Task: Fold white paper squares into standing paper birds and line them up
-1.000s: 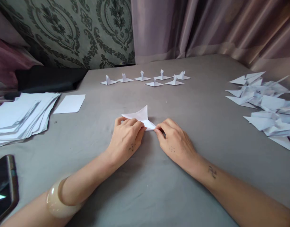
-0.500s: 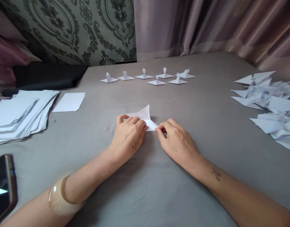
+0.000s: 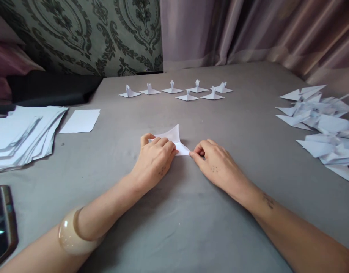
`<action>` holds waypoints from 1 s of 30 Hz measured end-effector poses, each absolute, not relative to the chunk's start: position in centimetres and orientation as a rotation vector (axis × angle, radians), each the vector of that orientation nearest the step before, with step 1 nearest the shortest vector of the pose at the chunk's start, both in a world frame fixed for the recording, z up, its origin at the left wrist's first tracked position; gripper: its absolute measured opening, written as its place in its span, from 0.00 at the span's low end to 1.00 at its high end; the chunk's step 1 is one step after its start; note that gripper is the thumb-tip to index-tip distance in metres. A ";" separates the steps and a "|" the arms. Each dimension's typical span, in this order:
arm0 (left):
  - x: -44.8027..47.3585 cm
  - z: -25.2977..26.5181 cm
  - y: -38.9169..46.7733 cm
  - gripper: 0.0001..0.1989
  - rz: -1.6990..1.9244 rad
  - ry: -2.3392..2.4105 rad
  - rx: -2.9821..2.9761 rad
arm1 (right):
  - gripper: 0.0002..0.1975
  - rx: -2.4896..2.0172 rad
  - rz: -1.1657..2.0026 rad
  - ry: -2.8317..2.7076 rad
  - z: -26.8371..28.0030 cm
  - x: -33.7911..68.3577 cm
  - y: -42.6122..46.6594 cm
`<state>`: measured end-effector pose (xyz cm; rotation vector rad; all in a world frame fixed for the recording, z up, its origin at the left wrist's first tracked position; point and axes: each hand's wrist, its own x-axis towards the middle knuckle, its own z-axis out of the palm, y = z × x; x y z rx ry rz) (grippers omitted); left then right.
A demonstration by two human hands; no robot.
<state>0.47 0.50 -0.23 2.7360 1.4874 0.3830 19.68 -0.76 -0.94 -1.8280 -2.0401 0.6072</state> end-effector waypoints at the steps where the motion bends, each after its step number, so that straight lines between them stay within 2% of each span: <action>1: 0.4 -0.2 0.5 0.12 0.389 1.480 2.744 | 0.06 -1.822 0.650 -2.017 -1.0 20.0 -0.6; 3: 0.4 -0.2 0.6 0.12 0.386 1.469 2.746 | 0.05 -1.825 0.747 -1.949 -1.0 20.6 -0.2; 8: 0.4 -0.1 0.6 0.13 0.391 1.450 2.738 | 0.09 -1.829 0.946 -1.740 -1.2 21.5 0.1; 13: 0.3 -0.2 0.6 0.13 0.389 1.449 2.753 | 0.06 -1.413 0.549 -1.835 -1.6 20.0 -1.2; 16: 0.3 -0.5 0.7 0.13 0.403 1.457 2.762 | 0.11 -1.251 0.419 -2.131 -1.4 18.8 -2.3; 26: 0.2 -0.7 0.6 0.13 0.450 1.484 2.750 | 0.11 -1.429 0.133 -2.485 -0.3 17.7 -4.2; 30: 0.2 -0.8 0.6 0.13 0.439 1.474 2.764 | 0.15 -1.478 0.054 -2.552 -0.2 17.1 -4.3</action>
